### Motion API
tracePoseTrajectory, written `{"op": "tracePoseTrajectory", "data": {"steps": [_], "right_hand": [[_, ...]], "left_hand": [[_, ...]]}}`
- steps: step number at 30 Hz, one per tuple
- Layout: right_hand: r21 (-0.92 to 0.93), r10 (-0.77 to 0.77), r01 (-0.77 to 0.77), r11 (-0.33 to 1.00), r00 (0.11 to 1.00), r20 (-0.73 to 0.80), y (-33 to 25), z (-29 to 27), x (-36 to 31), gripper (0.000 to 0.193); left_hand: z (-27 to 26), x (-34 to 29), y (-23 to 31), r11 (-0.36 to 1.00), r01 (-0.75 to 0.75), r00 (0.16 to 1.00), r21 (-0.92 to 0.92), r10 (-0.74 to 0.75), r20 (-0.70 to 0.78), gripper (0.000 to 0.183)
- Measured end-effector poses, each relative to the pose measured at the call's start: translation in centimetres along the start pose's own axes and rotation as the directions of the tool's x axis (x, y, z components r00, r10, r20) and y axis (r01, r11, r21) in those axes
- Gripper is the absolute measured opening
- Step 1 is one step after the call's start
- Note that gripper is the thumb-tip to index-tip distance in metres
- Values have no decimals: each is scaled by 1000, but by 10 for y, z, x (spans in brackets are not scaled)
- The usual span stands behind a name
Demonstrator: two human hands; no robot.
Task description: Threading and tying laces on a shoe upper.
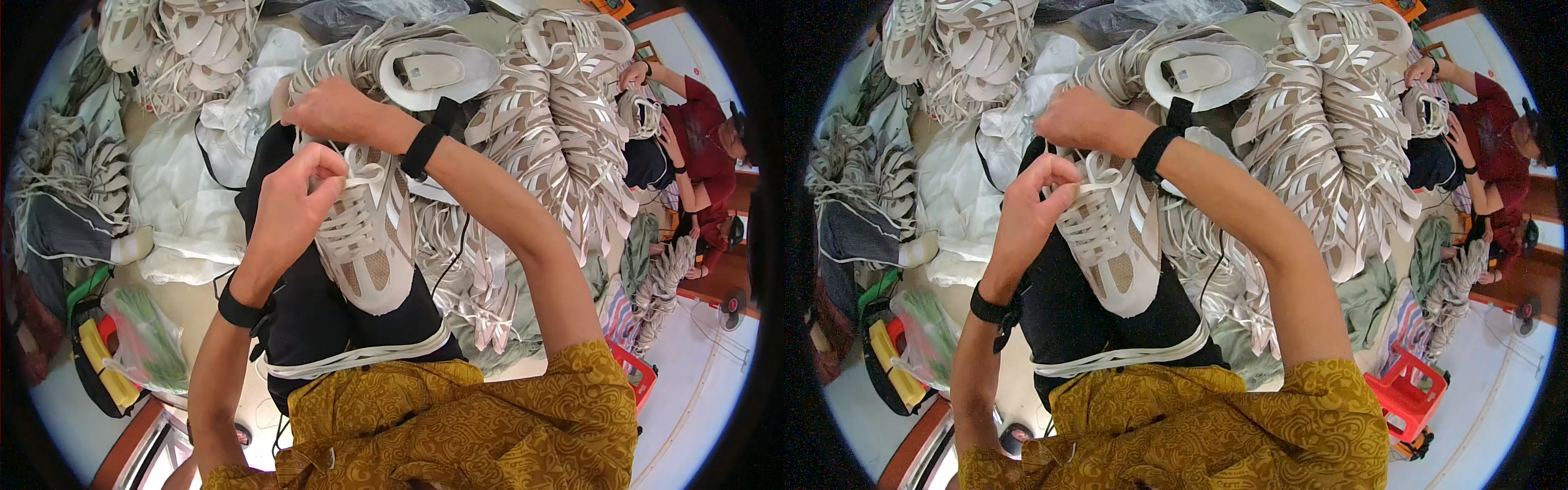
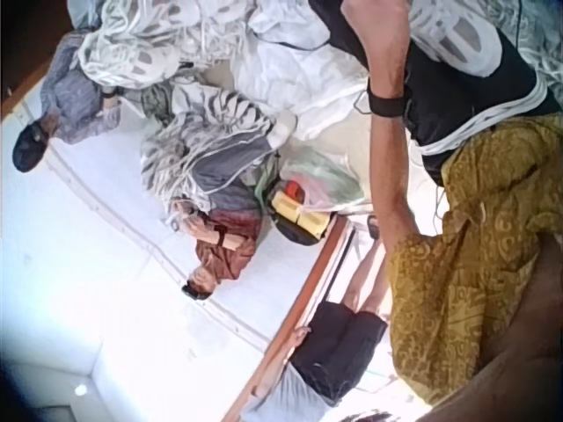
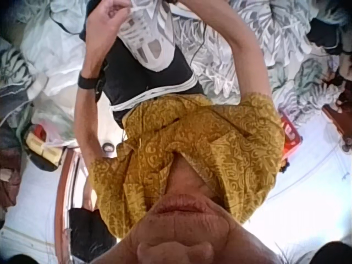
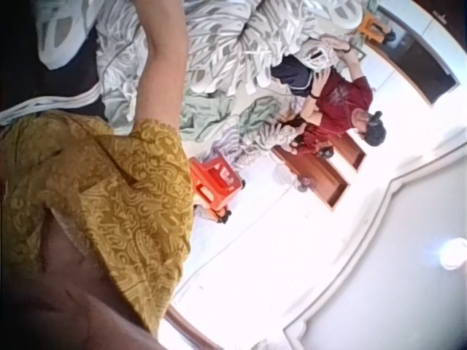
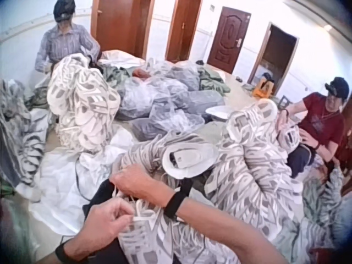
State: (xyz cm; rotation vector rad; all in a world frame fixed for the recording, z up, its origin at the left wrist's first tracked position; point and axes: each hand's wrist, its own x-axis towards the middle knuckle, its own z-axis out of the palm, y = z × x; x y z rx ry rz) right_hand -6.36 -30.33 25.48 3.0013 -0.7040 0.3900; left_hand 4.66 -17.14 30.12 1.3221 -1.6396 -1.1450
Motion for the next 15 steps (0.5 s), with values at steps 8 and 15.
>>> {"op": "tracePoseTrajectory", "data": {"steps": [8,15], "right_hand": [[204,62,-85,975,992,114,16,14,18,20],[238,91,-138,961,976,196,46,46,33,20]], "left_hand": [[2,15,-10,939,197,980,-282,-186,66,8],[6,20,-5,869,282,958,-406,-276,76,7]]}}
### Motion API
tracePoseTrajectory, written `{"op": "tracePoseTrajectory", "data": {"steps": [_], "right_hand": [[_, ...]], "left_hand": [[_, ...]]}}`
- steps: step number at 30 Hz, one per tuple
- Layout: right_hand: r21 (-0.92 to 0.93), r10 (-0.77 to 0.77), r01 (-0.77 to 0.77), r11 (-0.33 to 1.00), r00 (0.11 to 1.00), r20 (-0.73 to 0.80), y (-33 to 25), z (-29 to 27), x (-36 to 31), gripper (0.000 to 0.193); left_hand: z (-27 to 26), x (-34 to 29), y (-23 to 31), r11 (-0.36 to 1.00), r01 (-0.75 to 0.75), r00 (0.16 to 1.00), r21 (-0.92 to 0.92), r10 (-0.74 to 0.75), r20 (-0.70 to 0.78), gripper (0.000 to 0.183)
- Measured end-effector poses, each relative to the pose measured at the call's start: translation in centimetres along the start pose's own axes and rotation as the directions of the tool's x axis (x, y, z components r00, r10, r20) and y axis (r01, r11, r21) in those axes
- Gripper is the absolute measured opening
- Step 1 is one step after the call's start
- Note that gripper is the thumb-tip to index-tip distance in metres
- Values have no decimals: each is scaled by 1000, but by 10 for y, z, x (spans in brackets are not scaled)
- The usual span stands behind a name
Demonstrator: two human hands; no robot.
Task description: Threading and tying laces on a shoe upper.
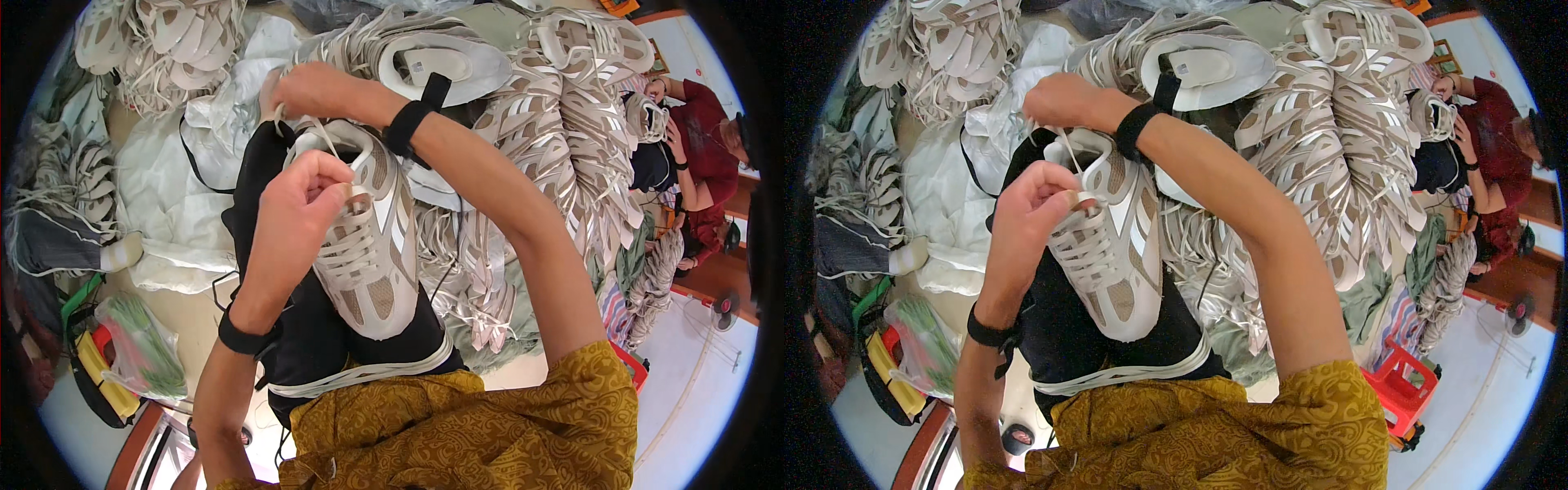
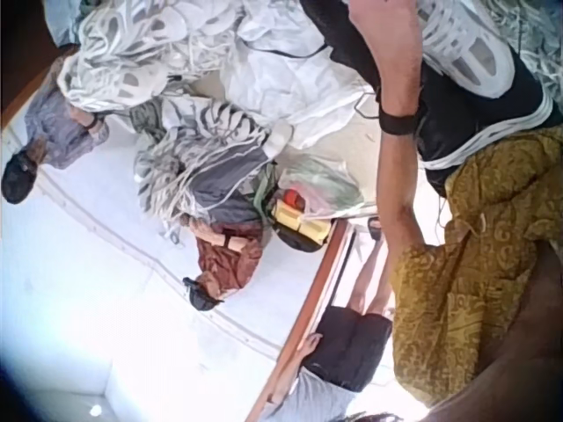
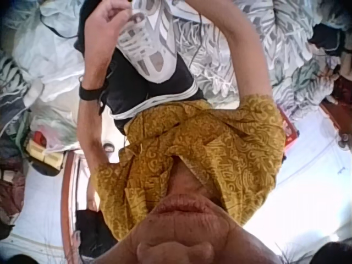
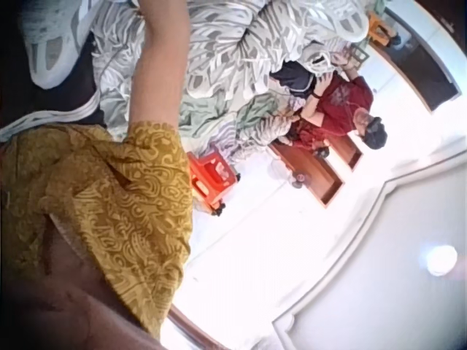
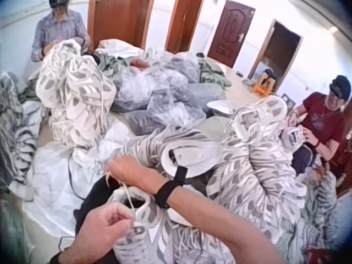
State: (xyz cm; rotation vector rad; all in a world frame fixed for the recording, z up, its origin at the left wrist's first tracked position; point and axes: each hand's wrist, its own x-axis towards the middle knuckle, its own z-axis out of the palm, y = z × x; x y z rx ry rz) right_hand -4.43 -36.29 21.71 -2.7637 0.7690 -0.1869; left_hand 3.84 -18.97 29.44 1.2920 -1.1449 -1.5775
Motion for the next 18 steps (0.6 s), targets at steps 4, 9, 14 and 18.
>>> {"op": "tracePoseTrajectory", "data": {"steps": [4,9,14,18], "right_hand": [[102,4,0,995,999,-41,13,6,2,21],[30,48,-46,998,996,-76,9,5,3,23],[-62,-59,49,997,982,-181,20,12,21,27],[-82,-13,0,997,987,-160,42,31,33,28]], "left_hand": [[-12,1,1,954,-175,970,245,209,-121,6],[-9,1,6,999,1,1000,33,0,-9,5],[-11,6,11,992,59,998,-110,-58,4,7],[-14,9,15,988,129,991,-83,-125,49,8]]}}
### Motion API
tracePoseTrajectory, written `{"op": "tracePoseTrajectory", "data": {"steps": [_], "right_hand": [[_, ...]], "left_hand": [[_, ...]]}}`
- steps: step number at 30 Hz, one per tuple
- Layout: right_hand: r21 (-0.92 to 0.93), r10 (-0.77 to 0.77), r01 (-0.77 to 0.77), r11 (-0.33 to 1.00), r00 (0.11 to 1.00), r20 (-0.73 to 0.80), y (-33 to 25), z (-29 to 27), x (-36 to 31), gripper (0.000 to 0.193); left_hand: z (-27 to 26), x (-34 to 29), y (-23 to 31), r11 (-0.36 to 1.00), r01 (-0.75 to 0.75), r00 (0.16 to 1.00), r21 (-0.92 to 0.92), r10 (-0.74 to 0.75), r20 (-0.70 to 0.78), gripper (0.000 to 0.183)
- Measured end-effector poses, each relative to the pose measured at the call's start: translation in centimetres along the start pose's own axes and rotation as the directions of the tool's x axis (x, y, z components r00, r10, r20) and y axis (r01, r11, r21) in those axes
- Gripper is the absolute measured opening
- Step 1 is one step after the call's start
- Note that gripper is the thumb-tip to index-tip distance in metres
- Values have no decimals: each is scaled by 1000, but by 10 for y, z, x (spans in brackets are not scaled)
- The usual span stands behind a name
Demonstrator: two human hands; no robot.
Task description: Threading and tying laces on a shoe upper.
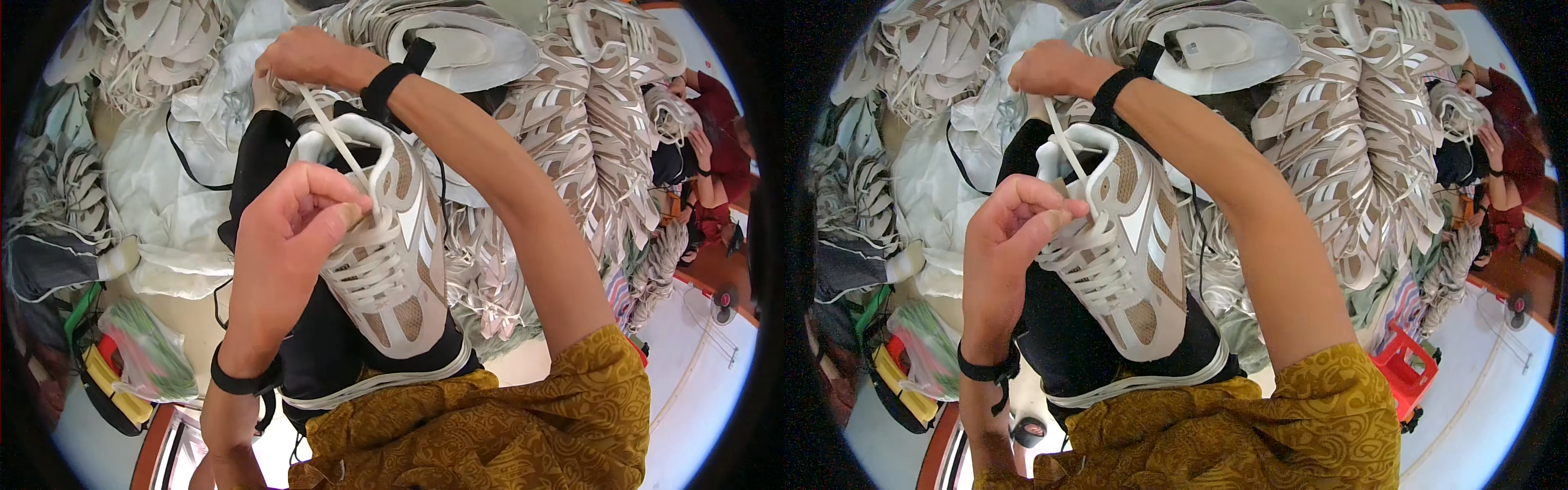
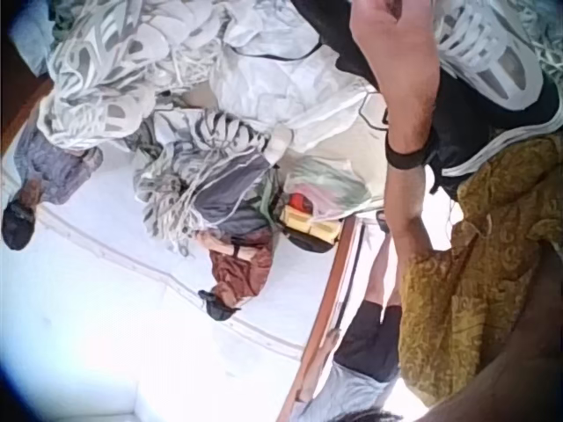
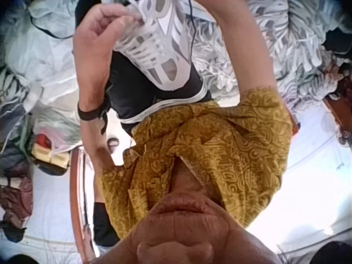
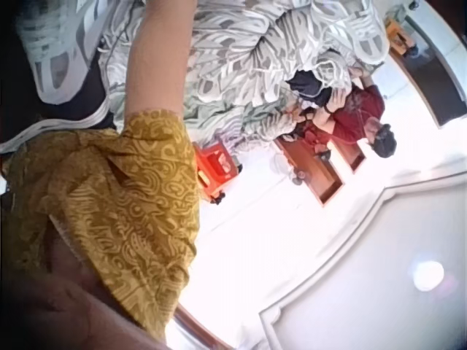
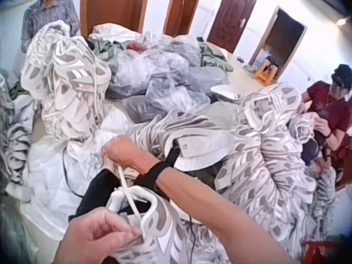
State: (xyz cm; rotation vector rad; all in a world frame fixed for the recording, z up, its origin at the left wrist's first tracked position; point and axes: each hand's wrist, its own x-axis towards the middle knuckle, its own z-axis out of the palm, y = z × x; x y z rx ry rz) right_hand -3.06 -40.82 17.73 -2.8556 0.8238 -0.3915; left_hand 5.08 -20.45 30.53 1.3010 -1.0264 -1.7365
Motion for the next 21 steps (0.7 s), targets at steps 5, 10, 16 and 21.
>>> {"op": "tracePoseTrajectory", "data": {"steps": [5,10,16,21], "right_hand": [[164,29,-24,986,999,-26,1,6,5,21],[163,84,-64,984,989,-120,-1,-21,-16,27],[197,130,-74,978,949,-288,8,-73,-73,31],[698,463,-242,675,875,-144,-44,-111,-126,32]], "left_hand": [[0,2,-1,997,20,1000,-68,-19,7,7],[-5,-5,-6,997,-60,998,53,60,1,9],[-10,-17,-9,774,-290,957,563,236,167,14],[-1,-19,-3,764,-265,959,589,142,247,15]]}}
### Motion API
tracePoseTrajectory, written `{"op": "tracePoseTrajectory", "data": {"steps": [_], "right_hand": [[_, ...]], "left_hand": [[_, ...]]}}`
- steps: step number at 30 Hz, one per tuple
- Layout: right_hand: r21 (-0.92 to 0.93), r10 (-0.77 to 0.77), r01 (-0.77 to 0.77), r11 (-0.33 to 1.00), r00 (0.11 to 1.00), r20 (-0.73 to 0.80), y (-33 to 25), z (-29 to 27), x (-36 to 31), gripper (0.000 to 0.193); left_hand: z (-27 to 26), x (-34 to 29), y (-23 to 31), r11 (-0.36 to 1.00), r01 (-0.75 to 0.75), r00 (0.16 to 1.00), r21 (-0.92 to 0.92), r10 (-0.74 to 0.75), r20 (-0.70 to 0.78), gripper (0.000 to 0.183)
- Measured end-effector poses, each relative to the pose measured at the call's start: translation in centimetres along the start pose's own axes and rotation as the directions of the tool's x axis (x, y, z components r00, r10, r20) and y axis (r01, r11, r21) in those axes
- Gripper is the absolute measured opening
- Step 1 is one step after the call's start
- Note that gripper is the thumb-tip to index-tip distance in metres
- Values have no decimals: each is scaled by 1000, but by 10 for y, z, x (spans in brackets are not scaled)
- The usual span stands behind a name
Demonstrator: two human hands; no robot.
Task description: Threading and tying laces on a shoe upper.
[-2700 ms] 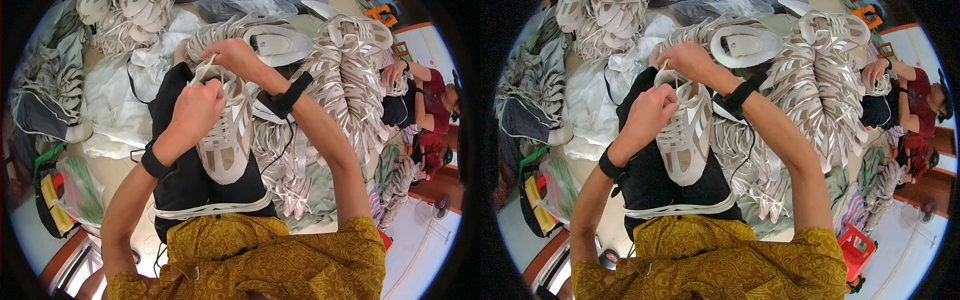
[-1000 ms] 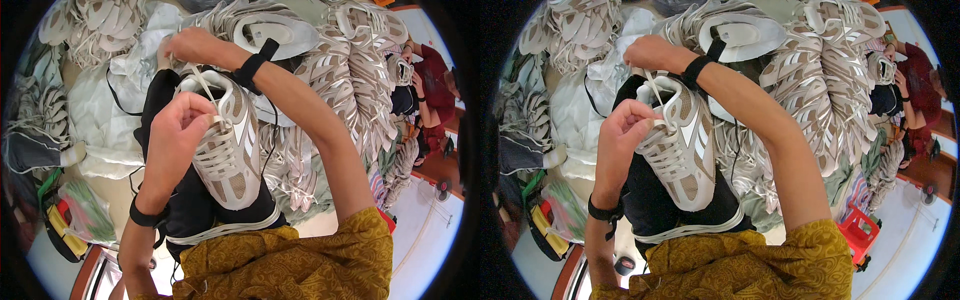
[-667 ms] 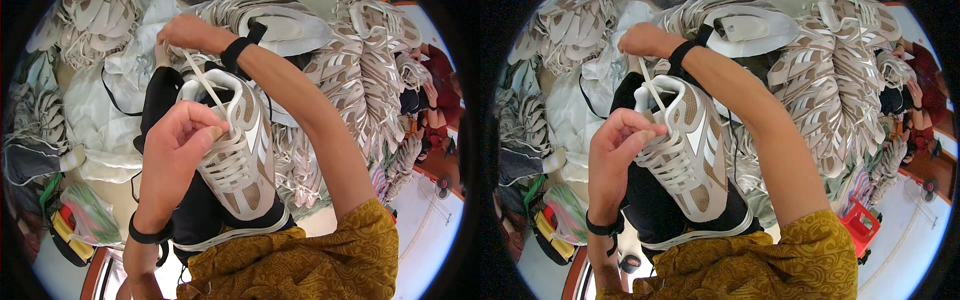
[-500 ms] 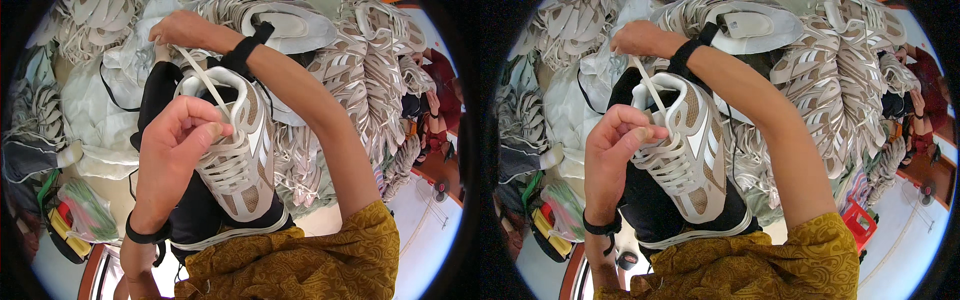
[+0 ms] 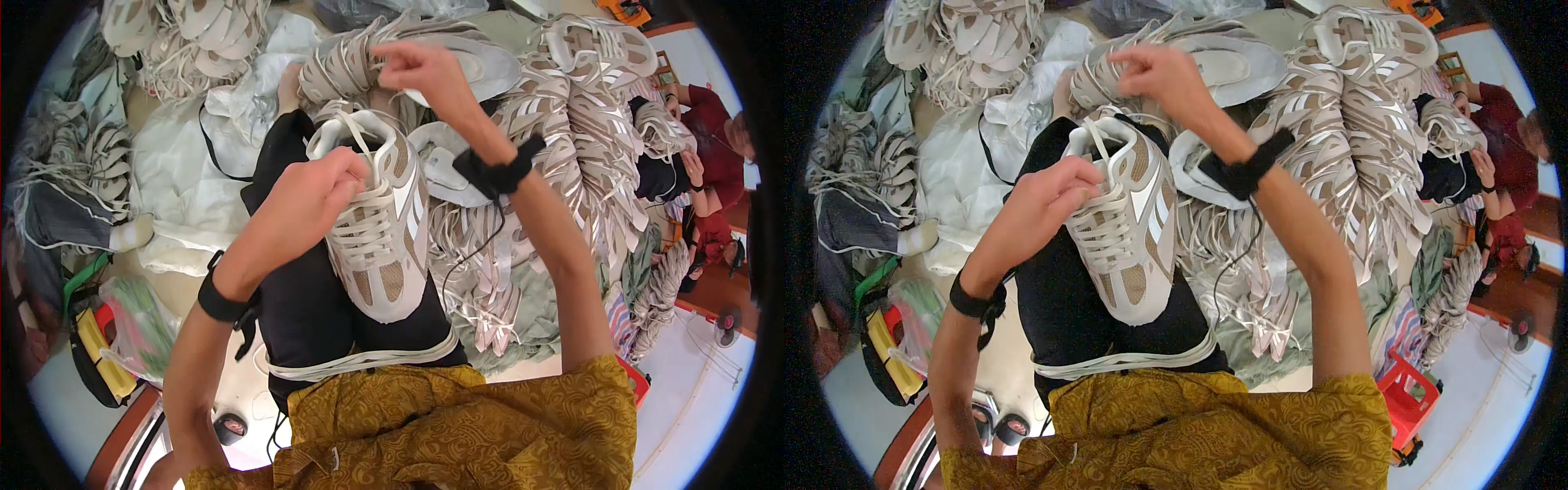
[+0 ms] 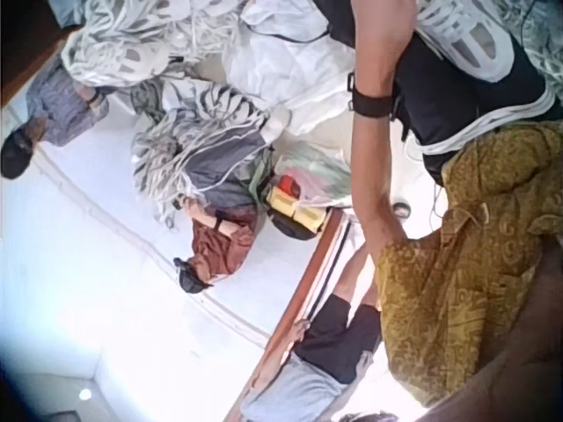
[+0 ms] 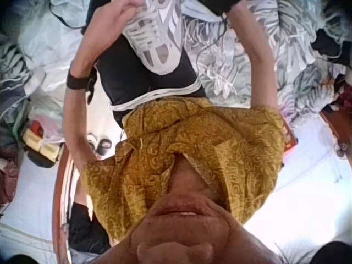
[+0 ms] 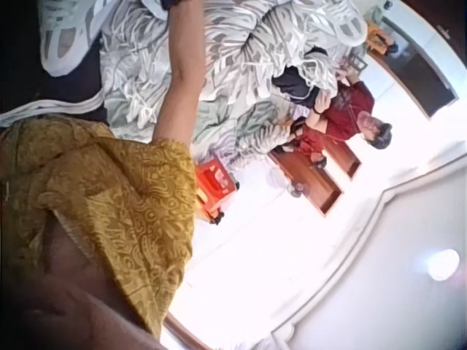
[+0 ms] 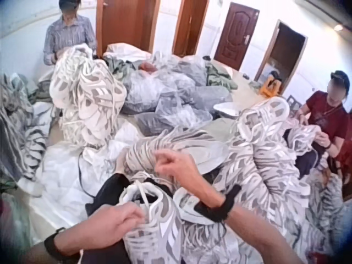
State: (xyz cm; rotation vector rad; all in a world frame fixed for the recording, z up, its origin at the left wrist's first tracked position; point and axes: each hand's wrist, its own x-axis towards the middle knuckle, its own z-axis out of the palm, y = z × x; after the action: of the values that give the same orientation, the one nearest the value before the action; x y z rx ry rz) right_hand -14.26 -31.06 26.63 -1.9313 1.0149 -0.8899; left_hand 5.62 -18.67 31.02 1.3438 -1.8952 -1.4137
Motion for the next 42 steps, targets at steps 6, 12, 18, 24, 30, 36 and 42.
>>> {"op": "tracePoseTrajectory", "data": {"steps": [6,12,18,24,30,36,42], "right_hand": [[390,205,-188,902,979,-2,-26,5,-81,33],[609,286,-205,766,958,-37,-34,23,-120,42],[17,-63,63,998,998,16,-64,28,-116,53],[-361,-334,320,876,942,26,-56,42,-110,51],[-478,-369,353,804,927,63,-63,44,-102,48],[-321,-239,228,919,971,5,-63,42,-100,49],[205,79,-54,977,990,-117,-61,20,-111,47]], "left_hand": [[-5,0,-9,984,22,999,-178,-29,-33,18],[-19,-21,-12,960,-67,935,-272,-35,-354,19],[-7,-42,-12,976,25,930,-215,-101,-354,17],[15,-47,-1,999,-21,943,40,33,-331,15],[24,-48,-11,919,-163,920,359,273,-280,27],[28,-43,-16,890,-205,907,408,330,-263,27],[21,-34,-24,940,-203,911,274,284,-298,20]]}}
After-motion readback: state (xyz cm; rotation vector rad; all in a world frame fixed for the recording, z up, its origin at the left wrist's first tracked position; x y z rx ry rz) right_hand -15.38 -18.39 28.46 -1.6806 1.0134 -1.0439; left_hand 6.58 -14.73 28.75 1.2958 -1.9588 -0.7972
